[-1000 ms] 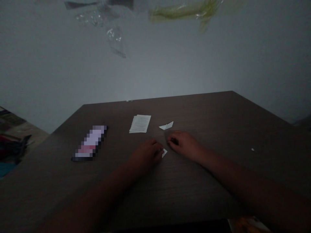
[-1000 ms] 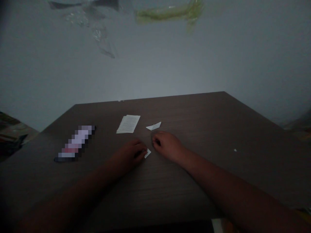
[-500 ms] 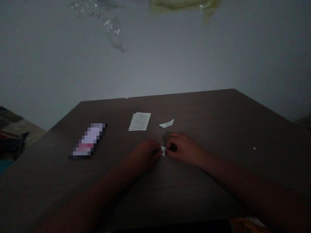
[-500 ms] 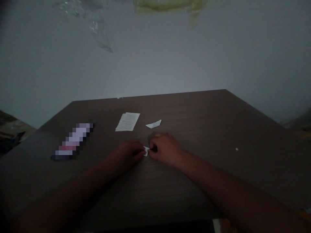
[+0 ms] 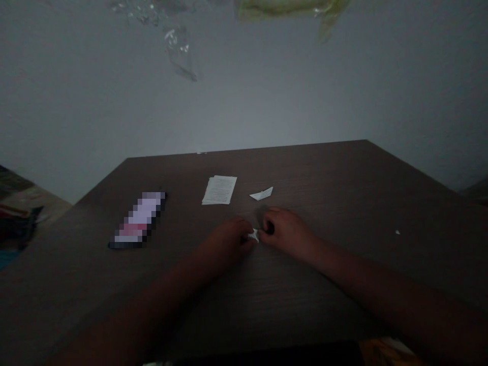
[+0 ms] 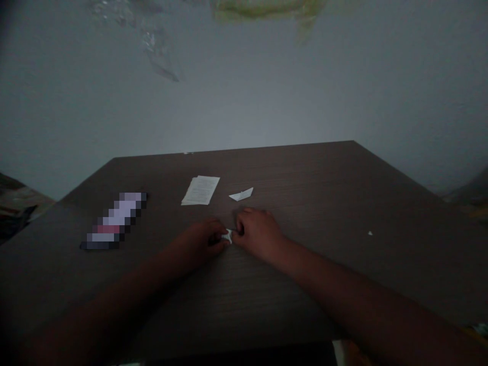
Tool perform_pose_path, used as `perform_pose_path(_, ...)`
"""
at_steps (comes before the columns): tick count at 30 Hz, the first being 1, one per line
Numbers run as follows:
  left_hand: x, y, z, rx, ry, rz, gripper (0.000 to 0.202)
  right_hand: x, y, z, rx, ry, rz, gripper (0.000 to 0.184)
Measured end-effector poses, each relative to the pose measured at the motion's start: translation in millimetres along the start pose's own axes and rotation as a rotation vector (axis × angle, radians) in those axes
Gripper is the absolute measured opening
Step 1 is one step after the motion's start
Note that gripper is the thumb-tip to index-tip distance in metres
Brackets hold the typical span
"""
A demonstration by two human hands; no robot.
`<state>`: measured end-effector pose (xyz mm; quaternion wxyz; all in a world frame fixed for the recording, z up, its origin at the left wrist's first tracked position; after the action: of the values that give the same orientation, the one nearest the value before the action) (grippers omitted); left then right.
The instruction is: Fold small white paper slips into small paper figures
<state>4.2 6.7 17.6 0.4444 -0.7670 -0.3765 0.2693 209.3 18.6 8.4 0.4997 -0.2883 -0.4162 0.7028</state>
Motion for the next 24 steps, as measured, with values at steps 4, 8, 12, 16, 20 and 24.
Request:
perform_pose_path(4,-1,-0.3,-1,-0.041,0.025,-0.022,0.006,5,0,-4,0.026,0.022,-0.003,0.025)
perform_pose_path(8,-2,1.4,4,-0.069,0.051,-0.061,0.013,6,1,-12,0.043,-0.023,-0.030,0.010)
perform_pose_path(12,0,0.8,9,-0.074,0.091,-0.096,0.024,3,2,-18,0.081,-0.143,-0.016,0.004)
perform_pose_path(16,3,5.2,16,-0.088,0.101,-0.182,0.037,0,7,-18,0.133,-0.195,-0.010,0.009)
perform_pose_path(20,4,13.5,24,-0.164,0.128,-0.249,0.051,3,13,-20,0.275,-0.144,-0.033,0.012)
perform_pose_path(24,3,14.4,24,-0.255,0.173,-0.302,0.054,5,15,-21,0.543,-0.055,0.017,0.014)
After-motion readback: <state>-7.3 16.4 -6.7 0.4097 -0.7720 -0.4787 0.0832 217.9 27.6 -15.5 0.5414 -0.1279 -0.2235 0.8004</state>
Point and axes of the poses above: each hand's wrist, its own x-axis towards the middle knuckle, its own y-axis out of the palm, z = x × y, the point moved 2 cm from there along x, towards the middle knuckle, and after that the axes turned 6 degrees about y, right-handed, at the moved point
